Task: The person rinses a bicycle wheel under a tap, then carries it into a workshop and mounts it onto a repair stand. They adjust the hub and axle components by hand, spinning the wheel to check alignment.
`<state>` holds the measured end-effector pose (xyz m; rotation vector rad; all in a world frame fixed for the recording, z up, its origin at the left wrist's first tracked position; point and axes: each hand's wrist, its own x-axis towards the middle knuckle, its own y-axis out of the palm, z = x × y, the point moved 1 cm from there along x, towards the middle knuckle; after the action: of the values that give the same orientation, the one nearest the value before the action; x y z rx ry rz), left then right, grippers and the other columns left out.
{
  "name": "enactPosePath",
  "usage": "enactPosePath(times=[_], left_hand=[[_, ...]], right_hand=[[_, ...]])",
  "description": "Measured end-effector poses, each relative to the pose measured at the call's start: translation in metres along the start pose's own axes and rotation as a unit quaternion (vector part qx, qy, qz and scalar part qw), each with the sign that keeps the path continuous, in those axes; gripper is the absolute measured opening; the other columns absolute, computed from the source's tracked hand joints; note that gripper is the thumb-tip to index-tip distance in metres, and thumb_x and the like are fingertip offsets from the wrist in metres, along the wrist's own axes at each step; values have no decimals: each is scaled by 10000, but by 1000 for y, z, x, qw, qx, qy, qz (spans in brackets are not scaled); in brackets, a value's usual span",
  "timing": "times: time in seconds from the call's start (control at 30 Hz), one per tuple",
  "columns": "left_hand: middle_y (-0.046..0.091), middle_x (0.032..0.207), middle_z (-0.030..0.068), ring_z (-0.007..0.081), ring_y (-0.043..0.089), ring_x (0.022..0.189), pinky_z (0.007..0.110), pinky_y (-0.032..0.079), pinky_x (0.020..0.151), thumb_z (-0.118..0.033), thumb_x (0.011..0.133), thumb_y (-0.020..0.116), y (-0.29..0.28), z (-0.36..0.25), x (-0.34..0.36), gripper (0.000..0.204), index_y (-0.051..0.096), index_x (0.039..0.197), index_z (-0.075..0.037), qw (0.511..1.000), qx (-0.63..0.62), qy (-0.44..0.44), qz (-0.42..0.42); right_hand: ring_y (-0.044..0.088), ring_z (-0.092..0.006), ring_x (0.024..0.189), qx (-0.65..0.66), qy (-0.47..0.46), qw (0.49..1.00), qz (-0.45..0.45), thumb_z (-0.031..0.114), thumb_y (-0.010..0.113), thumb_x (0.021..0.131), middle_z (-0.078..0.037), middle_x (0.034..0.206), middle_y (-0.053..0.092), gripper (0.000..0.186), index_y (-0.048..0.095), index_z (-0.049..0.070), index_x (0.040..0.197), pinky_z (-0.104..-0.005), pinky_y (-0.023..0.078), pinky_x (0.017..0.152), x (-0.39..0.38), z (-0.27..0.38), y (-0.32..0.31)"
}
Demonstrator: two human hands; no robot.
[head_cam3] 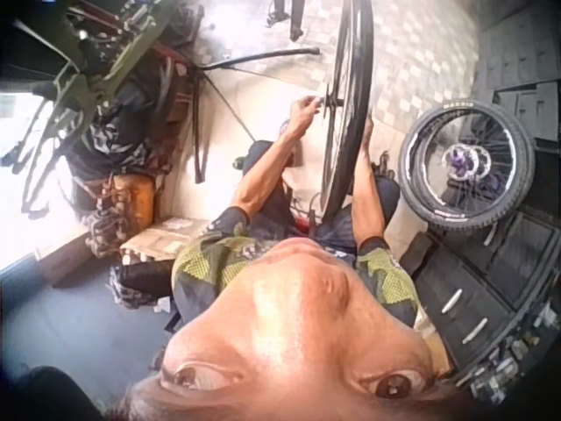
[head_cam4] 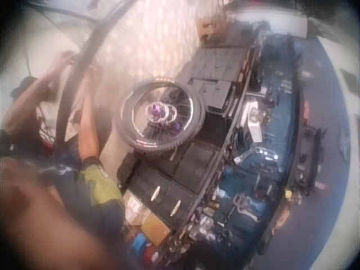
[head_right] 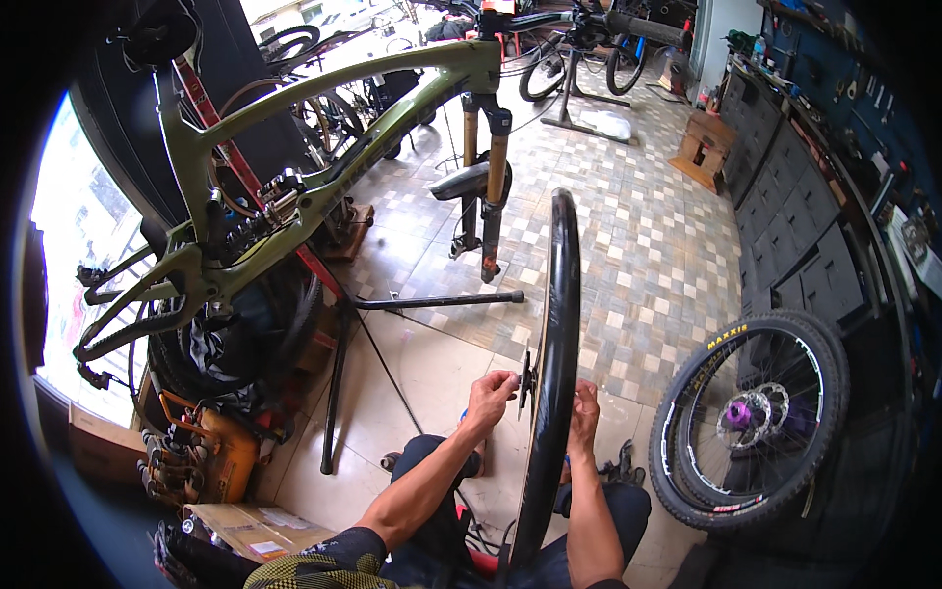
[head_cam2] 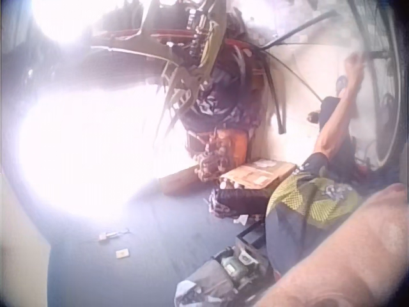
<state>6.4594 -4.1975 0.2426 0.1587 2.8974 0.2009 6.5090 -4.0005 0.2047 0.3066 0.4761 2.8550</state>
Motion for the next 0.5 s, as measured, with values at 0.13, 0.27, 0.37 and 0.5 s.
enactPosePath(times=[0.13,0.27,0.37,0.5], left_hand=[[697,954,15,98,633,871,289,551,799,-238,1029,666,-24,5,-4,248,703,1142,-19,998,46,5,-31],[711,837,57,115,629,752,295,511,688,-223,990,675,-18,21,6,247,731,1061,8,995,56,34,-71],[707,764,68,136,622,715,331,502,653,-238,947,691,-17,25,13,263,762,973,13,985,156,-41,-69],[640,693,23,115,572,622,295,462,548,-271,936,725,-22,60,34,250,778,920,-27,976,163,-135,-49]], right_hand=[[567,-96,893,-36,33,998,-37,421,640,1027,-42,1000,579,353,624,68,1040,-281,478,773,-5,17,45],[524,-116,770,-135,-3,987,-84,400,655,1026,-19,856,577,355,595,74,899,-299,429,737,6,10,50],[432,-117,681,-192,94,966,-144,503,588,1033,16,745,480,452,581,88,853,-304,359,677,20,-13,43],[277,-117,479,-223,341,902,-141,623,480,1033,33,655,348,511,561,145,870,-329,244,467,50,-57,26]])
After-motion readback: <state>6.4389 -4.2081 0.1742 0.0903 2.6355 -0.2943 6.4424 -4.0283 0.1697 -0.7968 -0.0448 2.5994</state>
